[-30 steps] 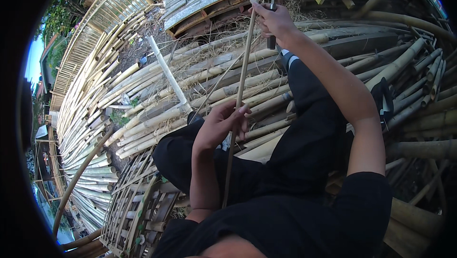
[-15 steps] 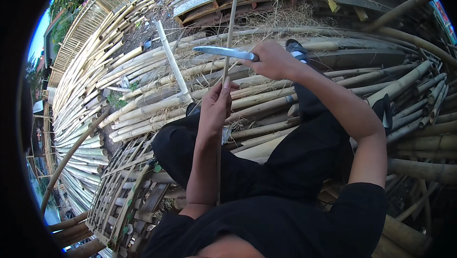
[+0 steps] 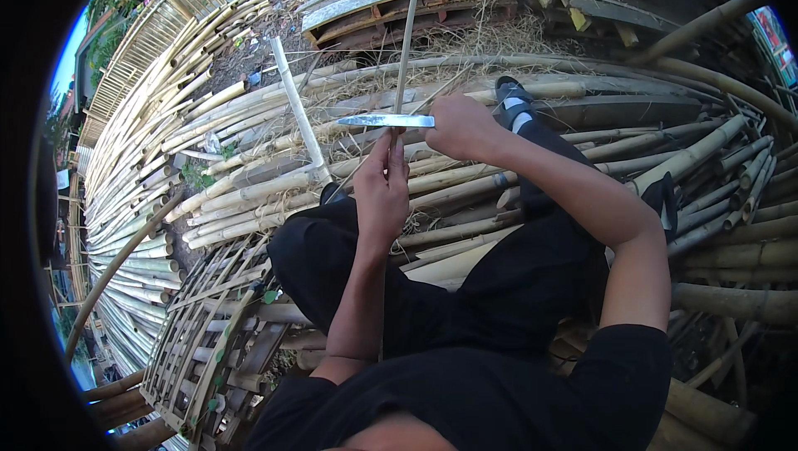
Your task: The person uses a knife to shave and peel thin strips from a bamboo pole, pulling the material away by hand and placing the finished strips to the side.
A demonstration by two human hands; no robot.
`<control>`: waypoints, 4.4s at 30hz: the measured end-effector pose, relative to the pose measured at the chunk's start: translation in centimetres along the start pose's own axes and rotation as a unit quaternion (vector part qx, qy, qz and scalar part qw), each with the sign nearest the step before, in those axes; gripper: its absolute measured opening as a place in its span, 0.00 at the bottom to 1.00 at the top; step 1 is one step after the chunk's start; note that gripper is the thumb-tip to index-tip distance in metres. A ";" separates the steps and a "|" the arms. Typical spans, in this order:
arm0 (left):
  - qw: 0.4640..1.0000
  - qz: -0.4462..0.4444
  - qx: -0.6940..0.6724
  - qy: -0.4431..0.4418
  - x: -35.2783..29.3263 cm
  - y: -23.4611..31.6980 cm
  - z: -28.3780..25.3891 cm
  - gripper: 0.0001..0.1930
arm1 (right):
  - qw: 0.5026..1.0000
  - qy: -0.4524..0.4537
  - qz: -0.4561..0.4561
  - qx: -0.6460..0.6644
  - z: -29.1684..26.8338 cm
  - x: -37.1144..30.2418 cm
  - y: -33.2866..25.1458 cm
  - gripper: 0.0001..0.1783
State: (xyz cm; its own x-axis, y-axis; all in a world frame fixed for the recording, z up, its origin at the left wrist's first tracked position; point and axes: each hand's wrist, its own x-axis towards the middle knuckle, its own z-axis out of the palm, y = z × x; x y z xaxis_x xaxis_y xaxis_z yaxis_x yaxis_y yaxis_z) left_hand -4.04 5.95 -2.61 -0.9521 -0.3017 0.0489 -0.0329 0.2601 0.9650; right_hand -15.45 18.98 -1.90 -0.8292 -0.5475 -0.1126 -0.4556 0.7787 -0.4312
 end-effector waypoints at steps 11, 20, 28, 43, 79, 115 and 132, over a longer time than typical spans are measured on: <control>0.995 0.039 0.089 0.031 -0.2 -0.4 0.0 0.17 | 0.998 0.010 -0.021 -0.051 0.2 2.4 0.4 0.12; 0.990 0.025 0.129 0.044 0.5 0.1 -0.6 0.16 | 0.997 -0.021 -0.007 -0.067 -0.1 4.7 0.6 0.14; 0.994 0.038 0.104 0.018 -1.1 0.5 -1.3 0.17 | 0.966 0.160 0.203 0.030 -6.4 8.1 9.9 0.23; 0.999 0.011 0.038 0.035 -0.5 0.0 -0.5 0.16 | 1.000 -0.011 0.025 0.008 -2.1 2.9 0.1 0.18; 0.941 -0.127 -0.251 -0.188 1.7 1.2 -0.2 0.16 | 0.844 0.046 0.028 0.534 -4.3 2.0 1.2 0.09; 0.574 0.564 -0.086 -0.587 -12.6 25.1 14.2 0.13 | 0.708 0.287 0.075 0.640 -7.2 2.6 7.6 0.14; 0.910 0.392 0.125 -0.047 1.3 15.5 5.2 0.25 | 0.660 0.385 0.092 0.638 -9.3 -0.7 1.4 0.16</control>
State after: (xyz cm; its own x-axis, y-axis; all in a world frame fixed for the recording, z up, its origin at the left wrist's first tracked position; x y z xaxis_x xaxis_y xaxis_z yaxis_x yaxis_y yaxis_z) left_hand -7.41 14.36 11.04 -0.7346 0.1428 0.6633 0.6106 0.5652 0.5546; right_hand -18.51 23.34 5.86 -0.9749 0.2223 0.0083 -0.0879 -0.3506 -0.9324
